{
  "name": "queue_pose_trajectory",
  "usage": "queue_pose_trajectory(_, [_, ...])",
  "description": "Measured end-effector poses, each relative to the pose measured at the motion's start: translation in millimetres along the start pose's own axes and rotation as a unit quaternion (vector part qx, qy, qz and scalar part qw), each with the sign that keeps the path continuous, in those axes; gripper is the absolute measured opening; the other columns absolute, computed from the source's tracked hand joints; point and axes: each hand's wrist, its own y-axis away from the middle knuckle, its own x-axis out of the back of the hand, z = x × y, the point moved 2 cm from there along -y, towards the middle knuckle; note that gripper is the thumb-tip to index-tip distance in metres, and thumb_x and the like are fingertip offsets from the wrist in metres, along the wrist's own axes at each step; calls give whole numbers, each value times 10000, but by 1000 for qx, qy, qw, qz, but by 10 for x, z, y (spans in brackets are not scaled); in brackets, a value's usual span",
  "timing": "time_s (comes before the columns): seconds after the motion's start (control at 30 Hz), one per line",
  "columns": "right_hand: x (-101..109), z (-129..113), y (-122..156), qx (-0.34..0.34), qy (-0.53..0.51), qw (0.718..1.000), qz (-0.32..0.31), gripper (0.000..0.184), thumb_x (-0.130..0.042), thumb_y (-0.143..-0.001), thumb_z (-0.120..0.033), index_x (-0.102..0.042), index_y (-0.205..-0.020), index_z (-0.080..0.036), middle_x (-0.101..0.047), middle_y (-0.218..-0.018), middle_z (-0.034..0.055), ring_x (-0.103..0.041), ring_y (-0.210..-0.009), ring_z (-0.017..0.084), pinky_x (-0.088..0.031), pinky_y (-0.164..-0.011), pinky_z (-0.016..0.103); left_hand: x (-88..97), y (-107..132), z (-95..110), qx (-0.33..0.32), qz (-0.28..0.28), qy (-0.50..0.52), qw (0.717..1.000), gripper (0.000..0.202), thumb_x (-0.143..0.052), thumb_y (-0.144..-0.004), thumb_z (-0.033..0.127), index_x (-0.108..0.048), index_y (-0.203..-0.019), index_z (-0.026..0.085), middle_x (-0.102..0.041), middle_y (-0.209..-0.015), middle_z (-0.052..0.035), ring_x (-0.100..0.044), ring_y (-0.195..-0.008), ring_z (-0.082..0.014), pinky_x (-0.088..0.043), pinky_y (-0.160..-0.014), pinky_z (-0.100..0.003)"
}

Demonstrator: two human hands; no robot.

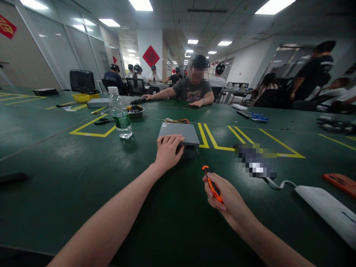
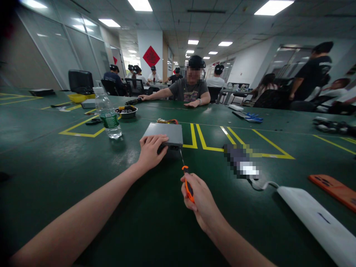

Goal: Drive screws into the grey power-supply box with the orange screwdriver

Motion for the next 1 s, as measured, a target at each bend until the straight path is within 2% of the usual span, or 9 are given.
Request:
queue_pose_trajectory(0.33, [-62,16,-41,21,36,998,37,284,-553,-783,-443,-436,-776,-184,-460,-525,-87,-239,-307,-5,-119,-351,170,-11,-4,2,8,1,0,1000,227,-485,-836,258,-549,-1054,269,-578,-1196,-4,-464,-1114,-209,-251,-943,-408])
queue_pose_trajectory(0.5, [-75,-21,-25,7,54,995,82,257,-603,-777,-366,-423,-730,-188,-338,-431,-119,-254,-320,14,-198,-357,157,-11,-3,3,6,3,3,1000,222,-492,-833,263,-549,-1048,268,-581,-1191,-3,-468,-1106,-208,-251,-937,-403])
queue_pose_trajectory(0.57, [-79,-29,-19,5,39,996,82,255,-584,-795,-369,-439,-705,-179,-396,-477,-88,-307,-354,20,-211,-353,148,-9,-4,2,6,3,5,1000,220,-492,-832,263,-549,-1045,269,-581,-1189,2,-467,-1107,-205,-253,-936,-400])
queue_pose_trajectory(0.67, [-108,-4,-27,-10,-17,998,54,232,-550,-823,-383,-500,-752,-167,-514,-651,-20,-419,-452,42,-242,-346,136,1,-7,3,6,0,7,1000,219,-490,-833,262,-549,-1043,267,-581,-1186,4,-467,-1107,-200,-254,-936,-398])
queue_pose_trajectory(0.8, [-156,28,-33,-28,-84,995,34,198,-501,-856,-356,-542,-825,-165,-509,-692,1,-445,-495,60,-288,-351,140,18,-6,8,4,-9,5,1000,234,-463,-847,267,-546,-1067,271,-574,-1191,-8,-464,-1120,-201,-260,-947,-402])
queue_pose_trajectory(0.9, [-154,28,-6,-34,-106,992,67,141,-535,-831,-315,-540,-839,-174,-496,-665,-7,-407,-472,57,-262,-341,138,29,-1,16,3,-6,-7,1000,247,-472,-841,276,-556,-1074,276,-528,-1249,-26,-408,-1197,-222,-226,-994,-429])
queue_pose_trajectory(1.0, [-146,22,35,-27,-66,995,64,94,-593,-781,-220,-539,-843,-176,-479,-612,-25,-366,-449,53,-293,-370,147,40,6,22,21,13,-37,999,239,-512,-818,311,-582,-1046,293,-449,-1329,-40,-276,-1292,-284,-130,-1027,-521])
